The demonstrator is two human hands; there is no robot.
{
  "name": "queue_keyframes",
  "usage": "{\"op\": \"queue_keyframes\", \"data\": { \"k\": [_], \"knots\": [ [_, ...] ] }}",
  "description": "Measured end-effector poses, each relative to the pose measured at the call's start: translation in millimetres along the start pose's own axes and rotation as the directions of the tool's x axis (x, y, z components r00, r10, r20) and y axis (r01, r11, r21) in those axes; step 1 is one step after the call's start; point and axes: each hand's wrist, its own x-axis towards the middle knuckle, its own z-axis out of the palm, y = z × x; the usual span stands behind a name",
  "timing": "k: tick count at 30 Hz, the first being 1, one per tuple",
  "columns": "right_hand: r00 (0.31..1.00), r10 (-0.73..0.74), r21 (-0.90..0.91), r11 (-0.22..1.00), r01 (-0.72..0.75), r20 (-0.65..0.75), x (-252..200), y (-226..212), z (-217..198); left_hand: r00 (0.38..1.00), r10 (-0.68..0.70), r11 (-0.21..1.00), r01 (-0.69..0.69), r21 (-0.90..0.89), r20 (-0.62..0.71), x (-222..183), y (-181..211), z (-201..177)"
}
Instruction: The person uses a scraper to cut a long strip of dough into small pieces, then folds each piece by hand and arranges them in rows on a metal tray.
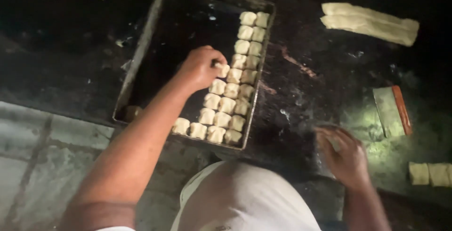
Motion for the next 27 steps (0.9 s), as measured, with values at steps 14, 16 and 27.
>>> {"op": "queue_keyframes", "data": {
  "k": [14, 16, 27],
  "knots": [
    [0.897, 0.397, -0.029, 0.912, -0.409, -0.193, -109, 190, -109, 0.960, -0.271, 0.867, 0.211, 0.451, 0.072, -18, 15, 24],
    [0.903, 0.376, -0.026, 0.921, -0.389, -0.206, -113, 209, -127, 0.974, -0.227, 0.768, 0.167, 0.619, 0.018, -9, 57, 29],
    [0.515, 0.829, 0.234, 0.468, -0.852, 0.217, -152, 178, -117, 0.973, -0.037, 0.960, 0.098, -0.262, 0.227, -36, 290, 149]
  ]
}}
